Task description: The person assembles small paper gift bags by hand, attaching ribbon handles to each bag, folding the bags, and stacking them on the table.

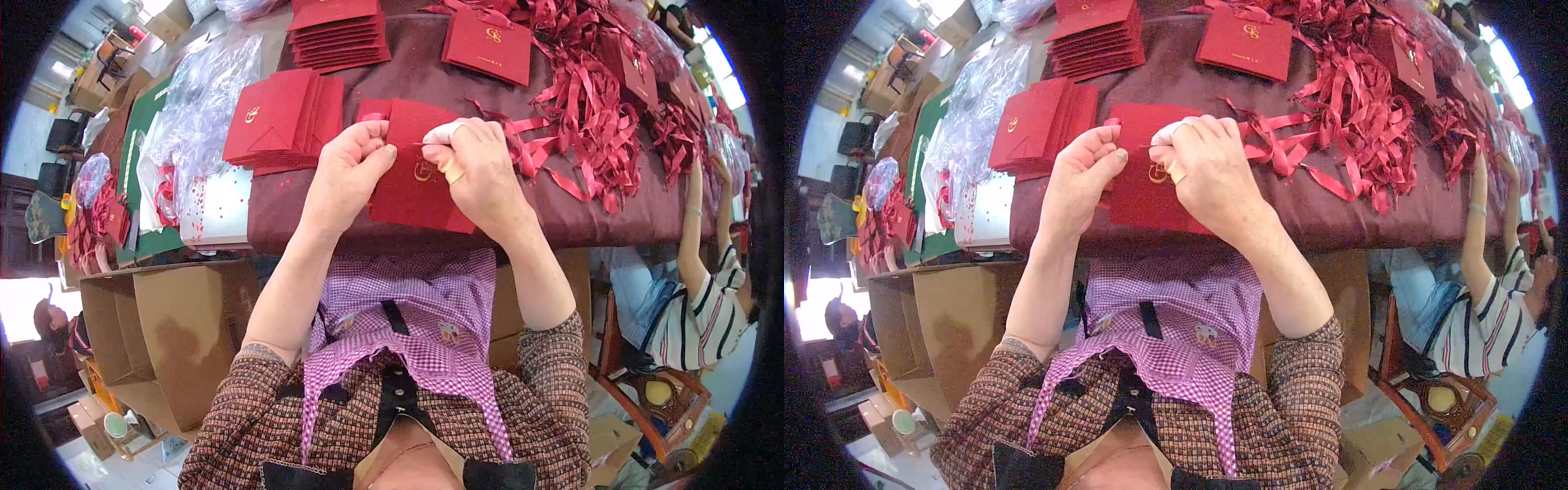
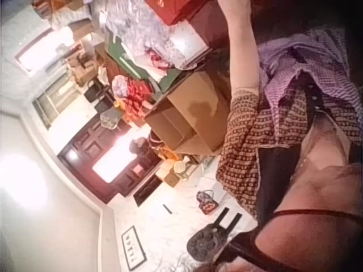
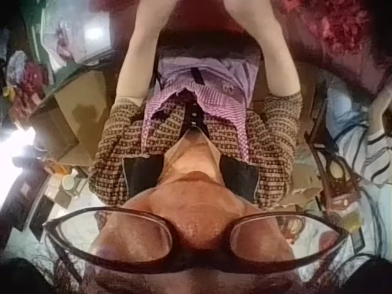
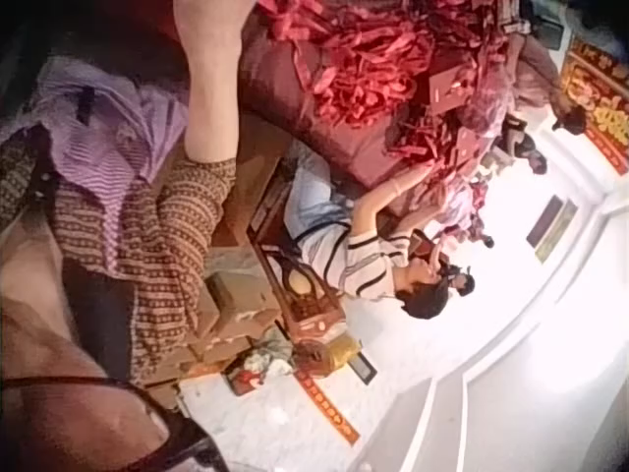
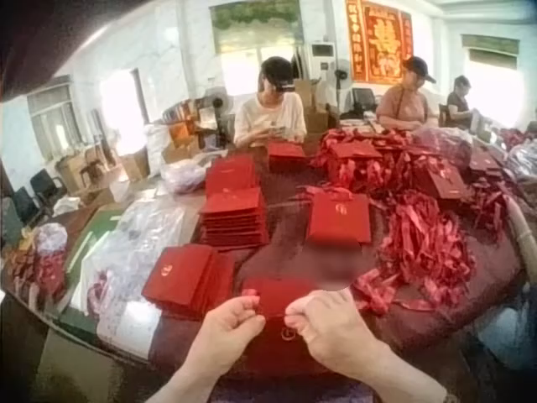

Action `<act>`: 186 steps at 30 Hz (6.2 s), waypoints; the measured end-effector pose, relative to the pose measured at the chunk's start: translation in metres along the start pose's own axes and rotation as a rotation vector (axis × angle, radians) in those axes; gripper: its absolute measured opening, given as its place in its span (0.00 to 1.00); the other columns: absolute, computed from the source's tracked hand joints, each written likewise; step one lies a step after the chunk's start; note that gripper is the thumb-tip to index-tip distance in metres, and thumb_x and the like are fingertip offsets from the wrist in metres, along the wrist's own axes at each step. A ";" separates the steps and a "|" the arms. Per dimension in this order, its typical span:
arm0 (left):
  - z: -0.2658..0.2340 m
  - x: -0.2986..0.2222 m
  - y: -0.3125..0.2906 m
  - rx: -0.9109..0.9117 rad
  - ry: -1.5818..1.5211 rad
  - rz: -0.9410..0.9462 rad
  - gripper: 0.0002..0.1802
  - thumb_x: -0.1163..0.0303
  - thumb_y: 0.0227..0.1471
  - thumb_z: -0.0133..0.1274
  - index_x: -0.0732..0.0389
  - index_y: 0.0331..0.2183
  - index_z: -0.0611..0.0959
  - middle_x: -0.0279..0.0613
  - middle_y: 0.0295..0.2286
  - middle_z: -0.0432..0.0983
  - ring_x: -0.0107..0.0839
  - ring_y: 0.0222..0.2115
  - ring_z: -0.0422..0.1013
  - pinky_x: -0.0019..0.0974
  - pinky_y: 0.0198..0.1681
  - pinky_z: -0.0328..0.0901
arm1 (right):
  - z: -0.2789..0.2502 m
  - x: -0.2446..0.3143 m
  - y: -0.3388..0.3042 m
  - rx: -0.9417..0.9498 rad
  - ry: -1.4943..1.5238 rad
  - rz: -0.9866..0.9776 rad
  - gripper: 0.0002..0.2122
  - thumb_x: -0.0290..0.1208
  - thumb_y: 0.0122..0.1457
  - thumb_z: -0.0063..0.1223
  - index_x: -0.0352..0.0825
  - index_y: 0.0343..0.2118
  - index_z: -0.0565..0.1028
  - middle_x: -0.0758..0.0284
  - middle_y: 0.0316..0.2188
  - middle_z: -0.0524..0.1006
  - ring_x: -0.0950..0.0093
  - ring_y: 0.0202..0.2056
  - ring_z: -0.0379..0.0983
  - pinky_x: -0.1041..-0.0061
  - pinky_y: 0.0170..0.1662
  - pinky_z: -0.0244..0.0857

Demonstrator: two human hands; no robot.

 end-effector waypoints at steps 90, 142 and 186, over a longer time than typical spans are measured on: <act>0.023 -0.014 -0.012 0.215 0.345 0.177 0.06 0.79 0.47 0.49 0.69 0.29 0.80 0.34 0.24 0.75 0.19 0.28 0.68 0.25 0.32 0.64 | -0.026 -0.009 0.001 0.282 0.576 0.038 0.08 0.15 0.52 0.51 0.32 0.35 0.75 0.64 0.32 0.74 0.69 0.36 0.73 0.75 0.40 0.68; -0.027 0.002 -0.003 -0.088 0.838 0.322 0.09 0.73 0.45 0.59 0.68 0.29 0.80 0.45 0.25 0.68 0.35 0.26 0.69 0.36 0.30 0.64 | -0.057 -0.076 -0.074 0.369 0.241 0.358 0.22 0.32 0.46 0.66 0.32 0.44 0.73 0.63 0.40 0.75 0.67 0.43 0.72 0.71 0.46 0.65; -0.029 0.019 0.003 0.091 0.334 0.017 0.12 0.76 0.51 0.53 0.73 0.37 0.79 0.33 0.25 0.76 0.16 0.27 0.68 0.25 0.31 0.64 | -0.072 -0.073 -0.039 -0.050 1.676 0.273 0.17 0.20 0.60 0.44 0.24 0.53 0.67 0.48 0.46 0.73 0.63 0.42 0.75 0.61 0.46 0.71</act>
Point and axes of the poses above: each hand's wrist, its own y-axis towards the middle knuckle, its own z-axis out of the palm, x = y × z, the point moved 4 cm from there along y, towards the middle knuckle
